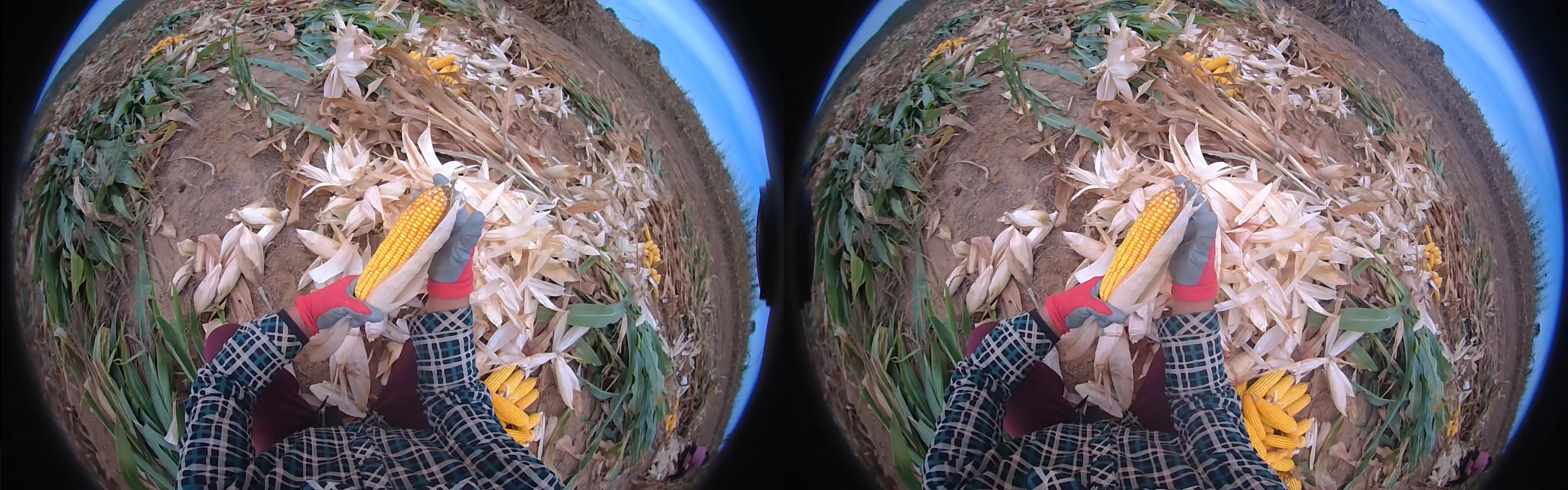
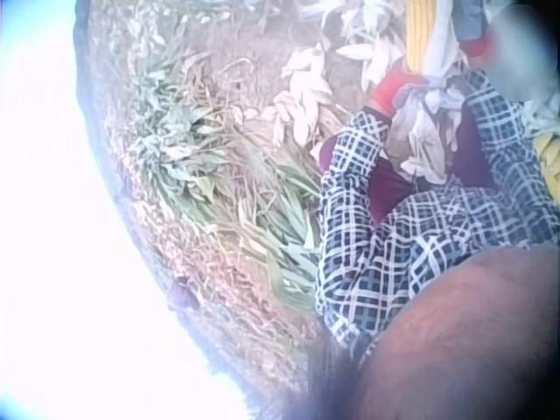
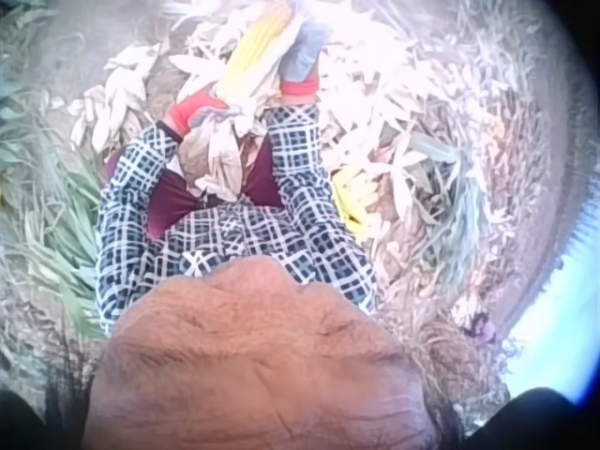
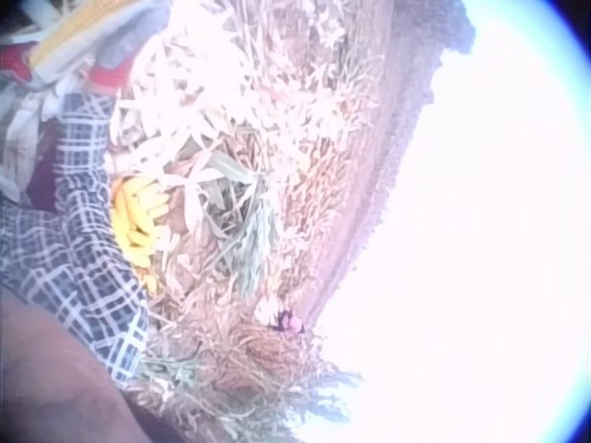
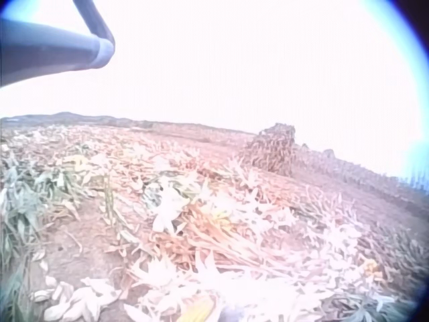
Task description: The person sits on the ground in a cornfield and shucks multiple corn cobs by hand, removing the husks and silk. The shucked cobs are placed in a pile nearby.
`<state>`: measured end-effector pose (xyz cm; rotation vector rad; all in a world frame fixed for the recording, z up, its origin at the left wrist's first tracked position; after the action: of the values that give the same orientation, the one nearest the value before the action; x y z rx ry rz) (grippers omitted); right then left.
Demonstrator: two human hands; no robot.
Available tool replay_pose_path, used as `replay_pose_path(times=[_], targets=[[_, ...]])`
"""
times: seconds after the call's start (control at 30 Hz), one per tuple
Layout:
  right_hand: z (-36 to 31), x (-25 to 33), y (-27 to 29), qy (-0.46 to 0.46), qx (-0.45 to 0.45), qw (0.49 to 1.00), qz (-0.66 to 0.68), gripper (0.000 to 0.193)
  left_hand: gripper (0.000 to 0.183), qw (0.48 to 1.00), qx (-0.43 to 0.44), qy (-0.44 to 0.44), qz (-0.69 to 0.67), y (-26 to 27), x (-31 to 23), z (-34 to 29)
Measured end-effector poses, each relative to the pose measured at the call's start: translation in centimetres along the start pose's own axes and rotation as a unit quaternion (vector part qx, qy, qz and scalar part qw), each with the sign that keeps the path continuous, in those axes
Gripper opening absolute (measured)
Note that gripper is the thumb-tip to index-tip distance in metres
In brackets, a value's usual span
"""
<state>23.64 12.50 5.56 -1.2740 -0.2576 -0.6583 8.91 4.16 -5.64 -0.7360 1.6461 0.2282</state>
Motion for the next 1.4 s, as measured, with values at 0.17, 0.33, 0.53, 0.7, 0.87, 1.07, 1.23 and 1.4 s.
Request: replay_pose_path(times=[0.17, 0.33, 0.53, 0.7, 0.87, 1.07, 1.23, 1.4], targets=[[-0.2, 1.0, 0.4, -0.018, 0.032, 0.99, -0.133, 0.067, 0.061, 0.997, -0.068, 0.022, 0.039, 0.7, -1.0, -0.6], [0.0, 1.3, 0.6, -0.032, 0.03, 0.998, -0.038, 0.052, 0.062, 0.994, -0.08, 0.033, 0.063, 1.2, -1.1, -0.9], [0.4, 2.7, 2.8, 0.025, 0.006, 0.999, -0.041, 0.015, 0.061, 0.994, -0.083, 0.008, 0.064, 1.2, -1.2, -0.7], [-0.1, 2.5, 3.2, -0.002, -0.056, 0.997, -0.059, 0.01, 0.061, 0.993, -0.081, 0.031, 0.077, 1.4, -0.8, -1.2], [-0.5, 0.5, 1.6, -0.028, -0.03, 0.992, -0.12, 0.011, 0.059, 0.999, -0.014, -0.032, -0.013, 0.9, 0.4, -1.3], [-1.5, -1.4, 0.4, -0.069, -0.044, 0.979, -0.185, 0.014, 0.051, 0.982, -0.118, -0.126, -0.072, 3.5, -4.7, -2.7], [-1.8, -1.5, 1.4, -0.098, -0.068, 0.959, -0.257, 0.015, 0.039, 0.921, -0.329, -0.174, -0.113, 9.7, -7.1, -6.3], [-1.2, -3.8, 4.0, -0.093, -0.049, 0.919, -0.381, 0.014, 0.042, 0.906, -0.279, -0.29, -0.133, 10.8, -11.0, -7.9]])
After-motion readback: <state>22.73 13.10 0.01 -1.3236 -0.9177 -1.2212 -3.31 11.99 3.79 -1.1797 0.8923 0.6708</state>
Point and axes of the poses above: each hand's wrist, its own z-axis towards the middle knuckle, its own y-axis out of the back of the hand, x = y × z, the point moved 10 cm from there along z, towards the middle knuckle, and after that the axes turned 15 degrees about z, right-handed, at the moved point
